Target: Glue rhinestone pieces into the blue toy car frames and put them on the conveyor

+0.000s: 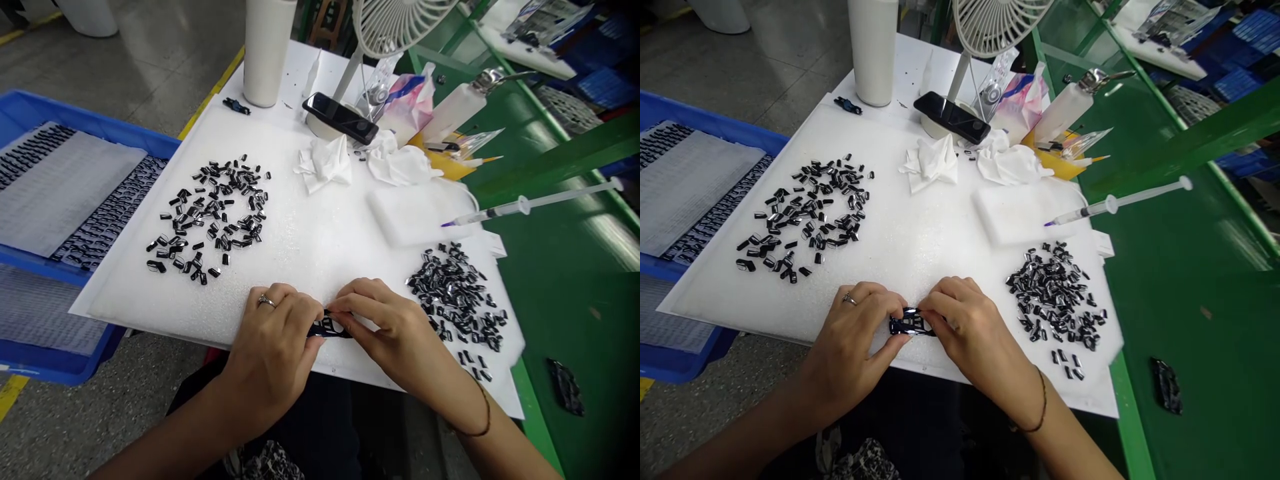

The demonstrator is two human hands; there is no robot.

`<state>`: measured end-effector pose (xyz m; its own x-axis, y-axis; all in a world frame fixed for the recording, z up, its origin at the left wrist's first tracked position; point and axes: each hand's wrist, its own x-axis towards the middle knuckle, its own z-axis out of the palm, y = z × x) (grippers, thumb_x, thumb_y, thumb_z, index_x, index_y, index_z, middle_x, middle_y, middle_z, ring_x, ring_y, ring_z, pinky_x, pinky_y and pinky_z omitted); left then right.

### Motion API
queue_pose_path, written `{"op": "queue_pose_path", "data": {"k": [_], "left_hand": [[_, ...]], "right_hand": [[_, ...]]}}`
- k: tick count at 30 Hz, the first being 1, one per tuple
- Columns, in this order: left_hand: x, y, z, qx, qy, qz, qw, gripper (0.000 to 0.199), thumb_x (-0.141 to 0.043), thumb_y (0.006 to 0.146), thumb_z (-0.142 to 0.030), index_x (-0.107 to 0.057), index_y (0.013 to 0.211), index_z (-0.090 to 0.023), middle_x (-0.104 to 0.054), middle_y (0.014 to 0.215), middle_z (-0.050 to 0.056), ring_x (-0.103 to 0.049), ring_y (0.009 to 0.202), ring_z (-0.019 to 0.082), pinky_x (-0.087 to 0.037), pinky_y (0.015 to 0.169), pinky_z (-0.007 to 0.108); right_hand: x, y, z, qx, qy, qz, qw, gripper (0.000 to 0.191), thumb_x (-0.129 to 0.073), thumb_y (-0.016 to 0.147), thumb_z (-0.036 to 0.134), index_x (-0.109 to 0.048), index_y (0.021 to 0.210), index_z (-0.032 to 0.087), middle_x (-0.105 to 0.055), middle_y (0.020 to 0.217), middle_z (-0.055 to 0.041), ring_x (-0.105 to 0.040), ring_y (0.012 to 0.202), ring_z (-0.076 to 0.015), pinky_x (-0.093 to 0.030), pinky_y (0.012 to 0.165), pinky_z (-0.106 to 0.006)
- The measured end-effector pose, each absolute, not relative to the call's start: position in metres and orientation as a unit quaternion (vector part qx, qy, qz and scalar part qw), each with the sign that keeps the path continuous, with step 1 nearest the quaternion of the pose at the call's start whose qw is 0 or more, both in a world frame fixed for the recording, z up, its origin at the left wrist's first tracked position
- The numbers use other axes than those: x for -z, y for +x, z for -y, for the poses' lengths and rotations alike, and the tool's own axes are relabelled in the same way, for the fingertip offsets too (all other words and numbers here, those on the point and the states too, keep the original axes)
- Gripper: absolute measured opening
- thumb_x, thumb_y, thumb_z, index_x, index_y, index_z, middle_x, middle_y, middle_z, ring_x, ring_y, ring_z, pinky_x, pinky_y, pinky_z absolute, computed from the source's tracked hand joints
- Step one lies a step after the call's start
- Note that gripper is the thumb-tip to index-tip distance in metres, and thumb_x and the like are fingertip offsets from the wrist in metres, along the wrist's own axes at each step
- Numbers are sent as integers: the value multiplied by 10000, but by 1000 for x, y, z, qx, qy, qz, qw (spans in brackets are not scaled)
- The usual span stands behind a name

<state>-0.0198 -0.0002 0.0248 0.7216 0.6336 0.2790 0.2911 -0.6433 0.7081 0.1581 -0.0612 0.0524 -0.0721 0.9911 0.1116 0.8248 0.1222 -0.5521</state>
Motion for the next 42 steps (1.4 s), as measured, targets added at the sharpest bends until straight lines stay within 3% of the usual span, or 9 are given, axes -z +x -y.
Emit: {"op": "queue_pose_path", "data": {"k": [11, 15, 20, 23, 29, 37, 42], "left_hand": [[-22, -22, 2, -274, 870, -256, 321, 240, -589, 831, -60, -454, 982, -189, -584, 934, -21, -508, 927, 175, -359, 821, 370], [-21, -22, 3, -282, 866, -259, 322, 273, -613, 805, -55, -452, 981, -189, -581, 942, -15, -509, 936, 183, -362, 825, 376], [-22, -23, 4, -284, 866, -261, 319, 284, -610, 798, -55, -448, 986, -193, -577, 944, -4, -512, 933, 200, -363, 821, 391], [-22, -23, 4, -282, 865, -262, 321, 263, -614, 789, -69, -451, 953, -194, -576, 928, 9, -511, 913, 216, -365, 811, 405], [-16, -26, 5, -283, 872, -245, 316, 216, -636, 799, -129, -463, 918, -182, -578, 924, 34, -509, 901, 232, -383, 811, 420], [-14, -28, 2, -298, 875, -229, 305, 174, -643, 818, -187, -480, 877, -173, -570, 877, 41, -506, 867, 233, -393, 780, 418], [-13, -28, 0, -301, 877, -231, 296, 155, -622, 807, -152, -486, 878, -167, -572, 883, 42, -509, 868, 233, -399, 777, 420]], "right_hand": [[-65, 163, 45, -302, -657, 675, 148, 123, -579, 827, 72, -595, 794, 190, -591, 789, -2, -540, 734, -132, -424, 668, -254], [-70, 171, 48, -371, -660, 626, 185, 37, -599, 852, 195, -630, 873, 199, -641, 857, -11, -582, 768, -138, -463, 702, -261], [-68, 171, 38, -315, -688, 577, 308, 180, -601, 873, 353, -678, 924, 199, -684, 898, -39, -626, 851, -177, -490, 800, -308], [-63, 152, 13, -290, -658, 601, 348, 145, -588, 884, 297, -682, 910, 189, -679, 903, -43, -621, 852, -172, -496, 807, -316], [-55, 112, -39, -254, -629, 660, 322, 126, -583, 858, 125, -676, 923, 179, -608, 922, -39, -571, 774, -126, -477, 687, -267], [-50, 94, -63, -215, -646, 684, 262, 53, -640, 827, 149, -668, 866, 169, -549, 903, -47, -510, 759, -144, -428, 696, -299], [-55, 90, -65, -224, -635, 684, 280, 73, -635, 800, 84, -643, 800, 157, -565, 883, -41, -534, 784, -146, -434, 703, -291]]}}
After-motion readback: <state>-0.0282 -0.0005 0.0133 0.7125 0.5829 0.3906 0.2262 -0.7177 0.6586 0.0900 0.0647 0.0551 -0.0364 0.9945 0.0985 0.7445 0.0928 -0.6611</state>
